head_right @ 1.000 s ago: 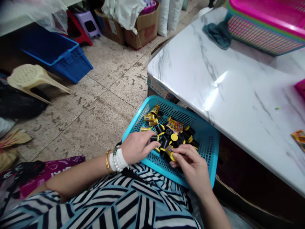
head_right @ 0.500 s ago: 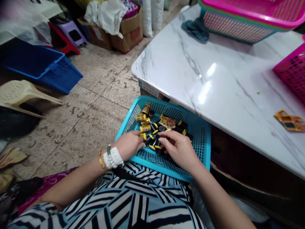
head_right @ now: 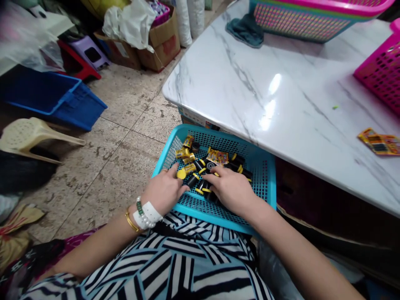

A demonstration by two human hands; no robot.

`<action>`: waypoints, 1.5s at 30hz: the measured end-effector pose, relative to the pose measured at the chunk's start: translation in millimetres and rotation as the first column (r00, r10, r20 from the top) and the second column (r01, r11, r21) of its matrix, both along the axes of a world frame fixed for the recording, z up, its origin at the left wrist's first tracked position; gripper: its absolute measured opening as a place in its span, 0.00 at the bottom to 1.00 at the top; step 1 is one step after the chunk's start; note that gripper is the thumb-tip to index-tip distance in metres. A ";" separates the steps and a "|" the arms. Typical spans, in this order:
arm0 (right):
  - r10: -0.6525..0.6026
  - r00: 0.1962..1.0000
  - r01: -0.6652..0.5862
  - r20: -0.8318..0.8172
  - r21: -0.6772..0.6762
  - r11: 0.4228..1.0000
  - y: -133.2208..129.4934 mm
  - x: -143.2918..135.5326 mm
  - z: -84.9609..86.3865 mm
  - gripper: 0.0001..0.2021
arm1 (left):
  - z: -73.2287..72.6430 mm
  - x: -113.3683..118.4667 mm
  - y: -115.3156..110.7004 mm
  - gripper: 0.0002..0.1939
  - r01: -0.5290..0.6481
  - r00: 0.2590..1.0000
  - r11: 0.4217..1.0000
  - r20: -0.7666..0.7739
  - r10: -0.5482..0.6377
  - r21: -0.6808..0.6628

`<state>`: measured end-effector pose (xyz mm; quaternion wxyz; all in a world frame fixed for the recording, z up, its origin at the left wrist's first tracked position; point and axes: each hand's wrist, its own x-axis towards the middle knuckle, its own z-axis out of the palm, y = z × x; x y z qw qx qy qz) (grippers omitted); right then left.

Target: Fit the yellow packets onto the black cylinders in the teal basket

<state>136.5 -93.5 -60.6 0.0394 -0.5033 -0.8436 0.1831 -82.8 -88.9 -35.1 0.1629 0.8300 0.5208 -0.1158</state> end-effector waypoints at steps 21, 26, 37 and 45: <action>0.068 0.996 -0.073 0.055 0.103 0.992 -29.0 27.9 -15.4 0.17 | -49.8 54.3 -1.4 0.15 -0.035 0.988 0.997 0.147 0.044 -0.067; 0.016 0.991 0.006 -0.136 0.164 0.987 -24.4 20.2 -4.0 0.14 | -40.6 39.2 10.7 0.12 -0.007 0.987 0.988 0.156 0.031 -0.152; -0.059 0.883 0.056 -0.465 -0.021 0.998 -44.5 3.3 1.2 0.18 | -5.9 28.7 -2.6 0.19 0.008 0.735 0.821 0.560 0.383 -0.571; -0.831 0.384 0.114 -0.402 -0.873 0.474 -28.4 31.8 -8.6 0.23 | -11.4 59.6 81.2 0.14 0.078 0.873 0.986 0.487 0.005 -0.150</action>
